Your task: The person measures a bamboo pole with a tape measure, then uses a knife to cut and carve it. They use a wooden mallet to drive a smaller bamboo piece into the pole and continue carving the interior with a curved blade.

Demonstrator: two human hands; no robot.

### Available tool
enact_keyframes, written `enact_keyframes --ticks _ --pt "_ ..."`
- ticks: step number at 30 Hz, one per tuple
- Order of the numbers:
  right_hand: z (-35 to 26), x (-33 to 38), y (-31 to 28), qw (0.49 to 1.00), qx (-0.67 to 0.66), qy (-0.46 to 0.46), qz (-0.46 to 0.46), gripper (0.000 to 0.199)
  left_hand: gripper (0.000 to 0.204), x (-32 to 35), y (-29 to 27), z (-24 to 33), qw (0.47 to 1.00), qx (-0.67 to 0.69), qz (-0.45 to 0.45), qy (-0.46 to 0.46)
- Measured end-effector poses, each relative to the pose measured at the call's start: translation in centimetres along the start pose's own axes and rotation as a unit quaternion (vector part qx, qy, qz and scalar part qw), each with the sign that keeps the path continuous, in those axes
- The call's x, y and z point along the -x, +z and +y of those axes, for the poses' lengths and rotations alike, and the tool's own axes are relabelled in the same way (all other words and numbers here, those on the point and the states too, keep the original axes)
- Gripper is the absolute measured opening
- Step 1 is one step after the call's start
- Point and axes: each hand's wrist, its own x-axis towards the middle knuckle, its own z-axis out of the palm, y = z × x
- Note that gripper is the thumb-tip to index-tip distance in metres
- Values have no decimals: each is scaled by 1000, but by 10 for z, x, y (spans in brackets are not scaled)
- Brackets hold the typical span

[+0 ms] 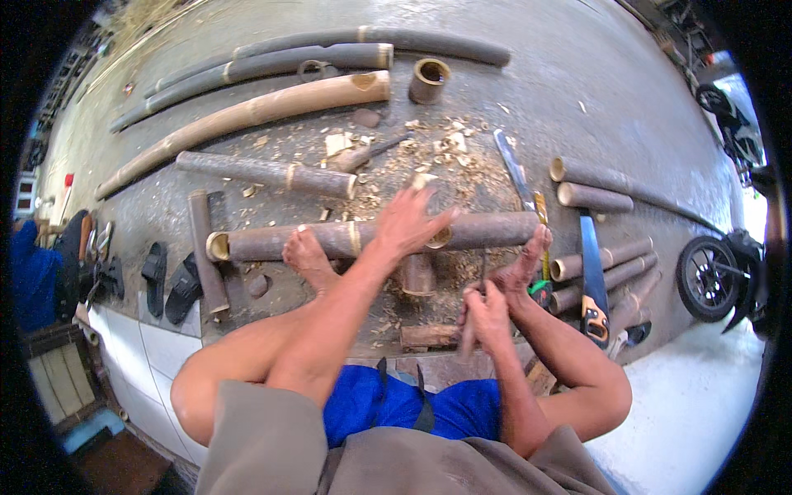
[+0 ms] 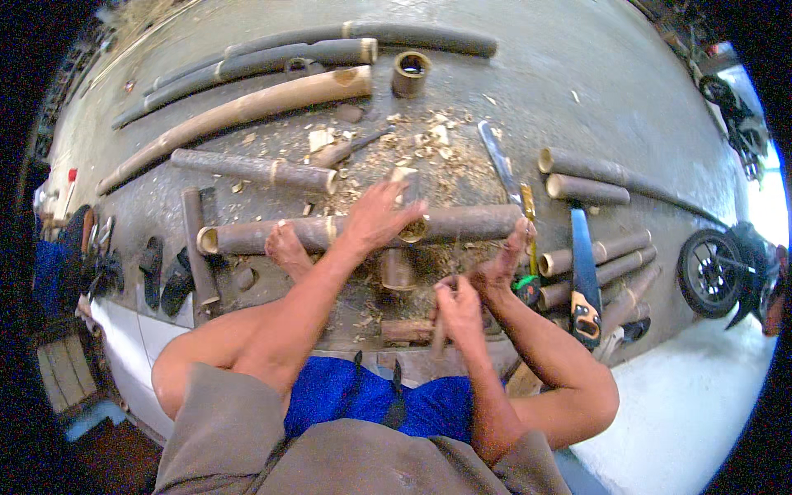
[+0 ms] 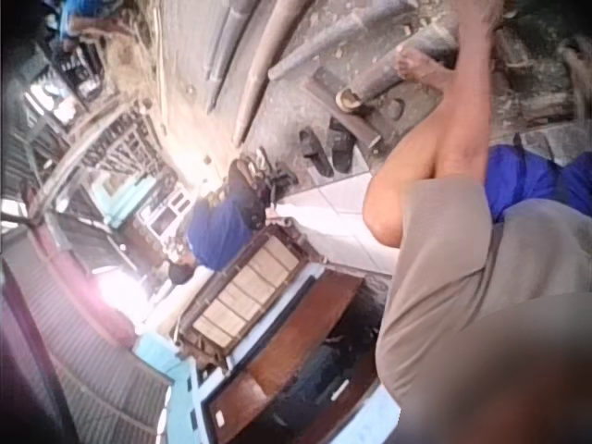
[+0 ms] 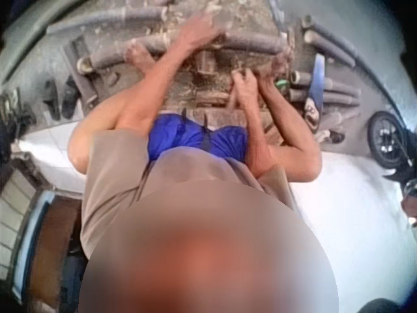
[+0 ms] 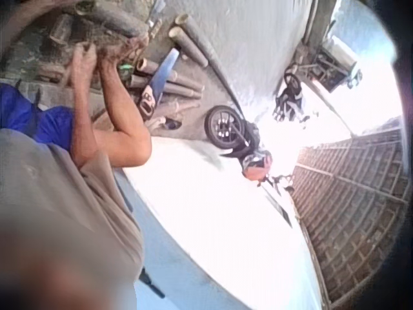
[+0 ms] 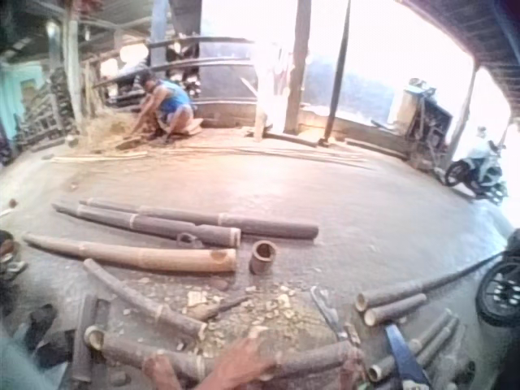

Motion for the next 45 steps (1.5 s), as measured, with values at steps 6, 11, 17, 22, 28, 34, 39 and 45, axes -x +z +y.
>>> enact_keyframes --ticks 6,11,17,22,28,34,39,45 --pt "11 -4 65 966 -247 77 3 12 90 24 17 -63 972 -156 -152 91" --pt "7 -13 122 966 -231 102 56 22 95 16 30 -61 976 -143 -139 87" --pt "24 -25 132 970 -206 77 107 29 103 17 34 -36 991 -120 -54 31" --pt "45 -45 82 1000 -15 9 19 31 100 20 42 -20 989 -143 24 -13" --pt "3 -71 1 971 199 -3 -130 42 93 20 66 -18 983 -136 121 -41" --pt "-81 -153 -32 829 469 -129 -277 43 83 13 64 -15 986 -118 97 -63" --pt "-47 -86 8 954 210 143 -162 38 81 5 26 -43 989 -54 -126 -57" --pt "-2 -15 79 905 -377 196 -26 29 87 7 26 -43 989 -88 -114 -34"
